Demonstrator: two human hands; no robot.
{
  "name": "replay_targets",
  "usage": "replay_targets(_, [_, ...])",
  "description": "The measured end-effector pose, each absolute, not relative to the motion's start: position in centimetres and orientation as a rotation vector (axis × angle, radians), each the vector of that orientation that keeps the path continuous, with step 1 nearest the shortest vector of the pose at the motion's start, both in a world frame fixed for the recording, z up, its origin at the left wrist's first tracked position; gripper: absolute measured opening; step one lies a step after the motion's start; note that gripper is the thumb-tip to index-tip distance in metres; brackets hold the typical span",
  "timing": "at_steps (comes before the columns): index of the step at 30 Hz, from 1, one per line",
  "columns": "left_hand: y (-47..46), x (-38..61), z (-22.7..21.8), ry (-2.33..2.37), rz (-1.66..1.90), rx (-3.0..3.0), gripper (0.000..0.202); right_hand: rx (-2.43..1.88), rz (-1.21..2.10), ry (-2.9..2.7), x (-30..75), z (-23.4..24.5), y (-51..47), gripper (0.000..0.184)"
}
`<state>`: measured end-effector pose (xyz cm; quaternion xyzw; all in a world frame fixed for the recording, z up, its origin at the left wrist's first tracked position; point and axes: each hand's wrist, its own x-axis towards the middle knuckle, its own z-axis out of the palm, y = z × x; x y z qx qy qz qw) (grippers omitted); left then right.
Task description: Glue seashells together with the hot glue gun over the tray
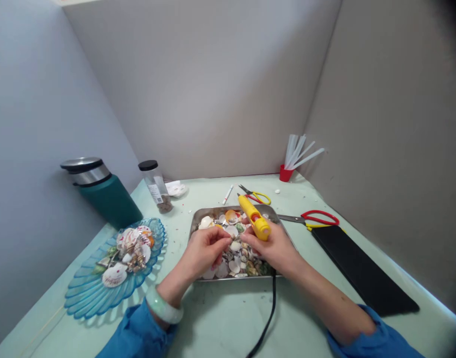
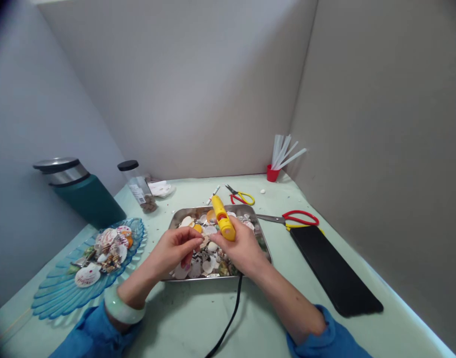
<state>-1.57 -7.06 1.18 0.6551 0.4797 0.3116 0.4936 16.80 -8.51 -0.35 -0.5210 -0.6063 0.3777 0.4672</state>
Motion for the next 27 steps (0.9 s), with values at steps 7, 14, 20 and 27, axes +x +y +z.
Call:
replay_targets(7, [-6.8,-1.6,0.0,1.098,0.730,1.474,0.025,-1.251,1.049,-1.405,16.3,-0.4,-8.7,0.023])
replay_targets(14, [-7.0,-1.9,-0.1,1.094,0.784,1.502,0.028,-1.254,1.126,-1.224,16.2,-0.1,-8.7,0.038])
replay_targets(20, [-7.4,-1.8,0.3,1.193,0.800,1.617,0.025,-1.243,1.203,-1.157,16.1,0.0,-8.8,0.040])
replay_targets(27, [-7.2,-2.5,0.5,1.289,0.878,1.915,0.022,-1.368,0.975,-1.355,16.6,-0.2,-8.8,0.039])
